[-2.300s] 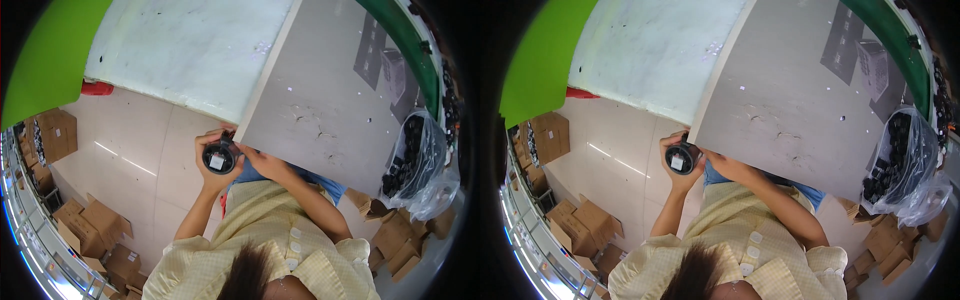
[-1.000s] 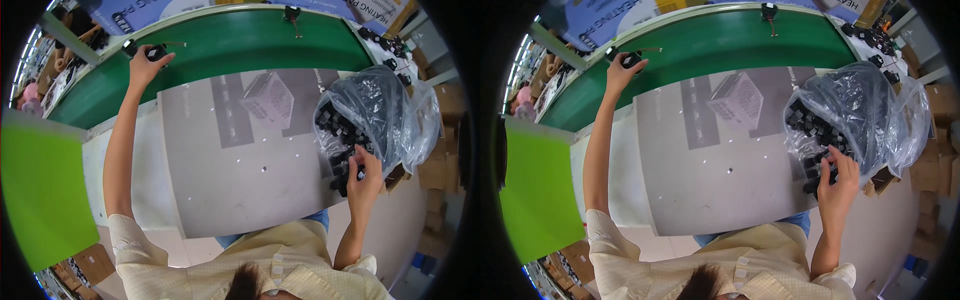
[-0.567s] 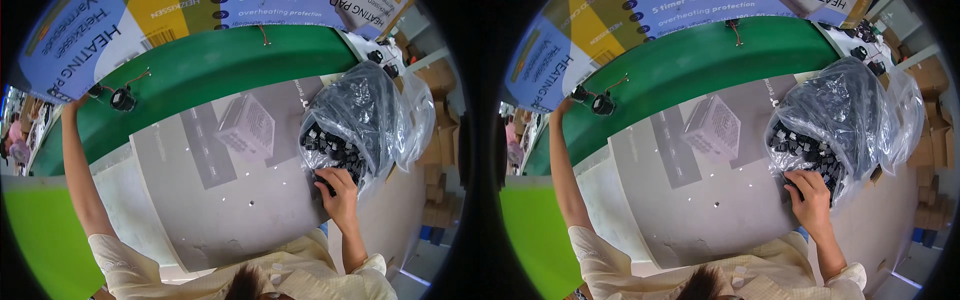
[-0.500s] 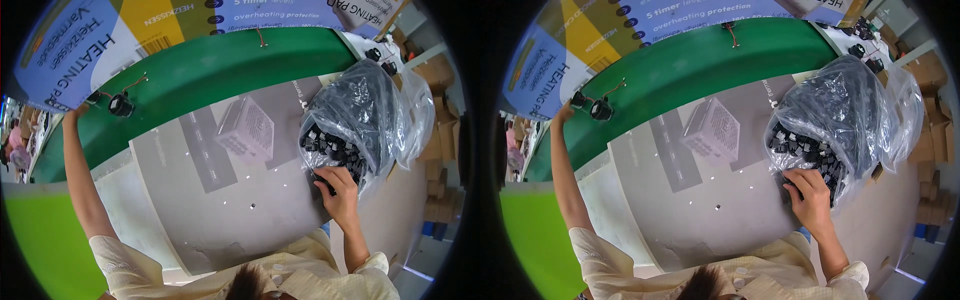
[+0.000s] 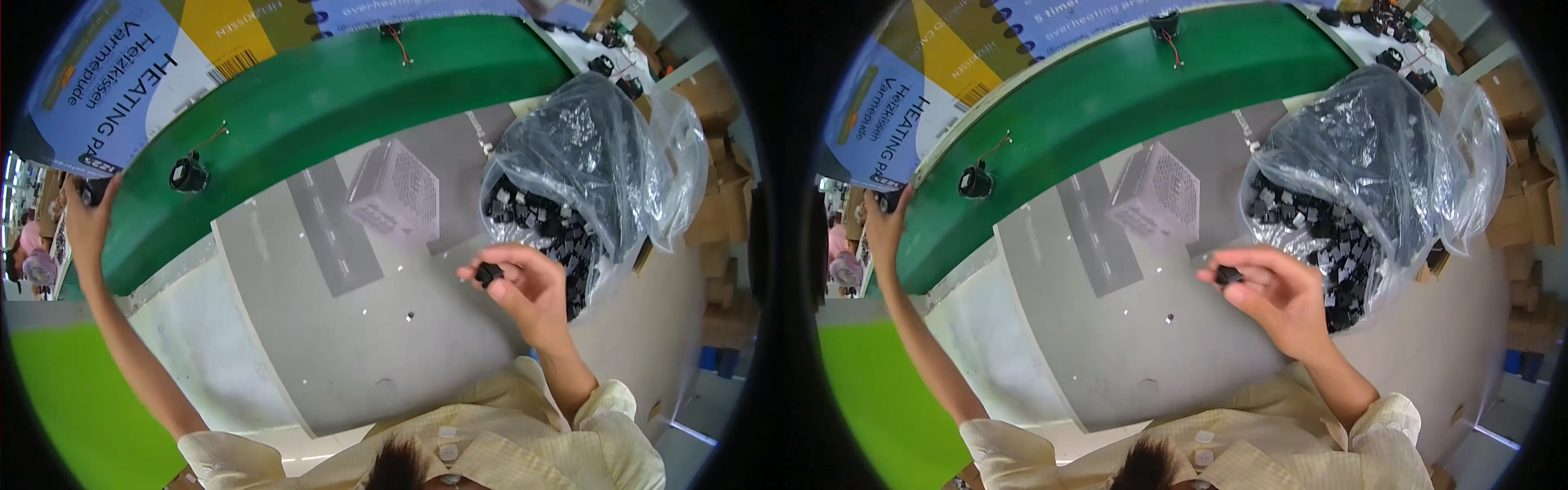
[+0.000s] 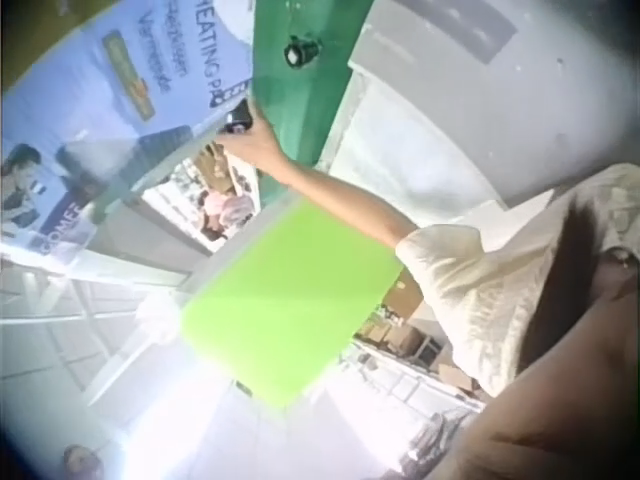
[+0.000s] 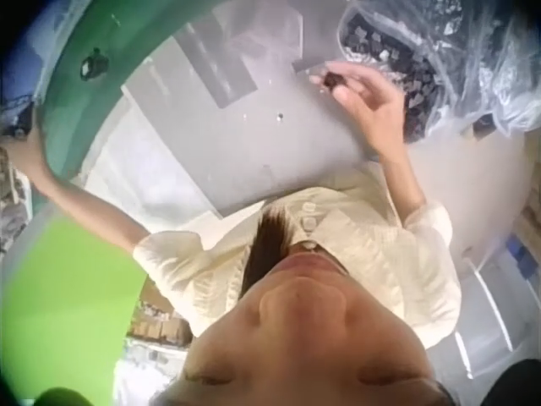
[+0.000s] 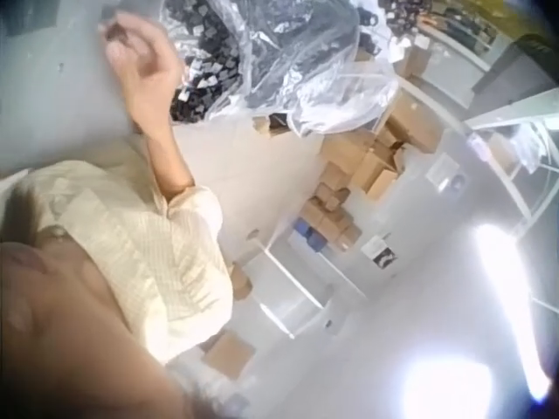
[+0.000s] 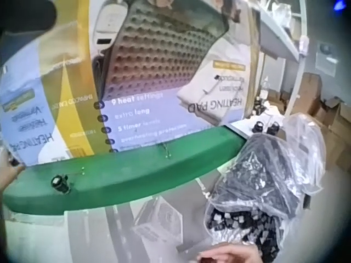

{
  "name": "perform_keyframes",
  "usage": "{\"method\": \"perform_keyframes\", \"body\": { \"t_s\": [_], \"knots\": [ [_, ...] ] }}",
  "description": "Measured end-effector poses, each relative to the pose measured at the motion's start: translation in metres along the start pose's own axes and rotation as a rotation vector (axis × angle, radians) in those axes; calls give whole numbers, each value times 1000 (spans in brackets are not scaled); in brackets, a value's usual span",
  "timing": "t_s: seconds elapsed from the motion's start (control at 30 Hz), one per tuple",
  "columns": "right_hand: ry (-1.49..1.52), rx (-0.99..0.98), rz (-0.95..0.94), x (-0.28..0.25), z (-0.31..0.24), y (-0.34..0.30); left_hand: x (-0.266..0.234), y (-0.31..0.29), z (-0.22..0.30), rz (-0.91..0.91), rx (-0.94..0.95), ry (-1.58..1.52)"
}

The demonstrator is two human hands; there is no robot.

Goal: The person assembles electronic components by connecting a motor and a switch into a plastic housing with wires and a connector, using their hands.

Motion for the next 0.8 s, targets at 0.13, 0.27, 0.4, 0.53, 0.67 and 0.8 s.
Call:
{"method": "perform_keyframes", "body": {
  "t_s": [0.13,0.27,0.4,0.53,0.67,0.8],
  "knots": [
    [477,120,-166,19,13,16,-70,-125,126,-458,119,-131],
    [680,173,-246,29,14,13,-67,-220,207,-735,323,-50],
    [646,129,-264,34,7,1,-60,-268,241,-866,514,104],
    [539,102,-242,24,5,-10,-45,-278,253,-603,785,151],
    [396,24,-158,17,11,-16,-21,-273,259,-751,766,-19],
    [192,84,-120,22,18,-13,7,-248,253,-982,559,-242]
  ]
}}
Point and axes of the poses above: each hand's wrist, its own y-axis towards the middle knuckle, its own x-axis out of the palm, z = x × y, the point moved 4 cm from there along y, towards the middle knuckle, and after that the axes turned 2 degrees about x, right-handed, at the moved point
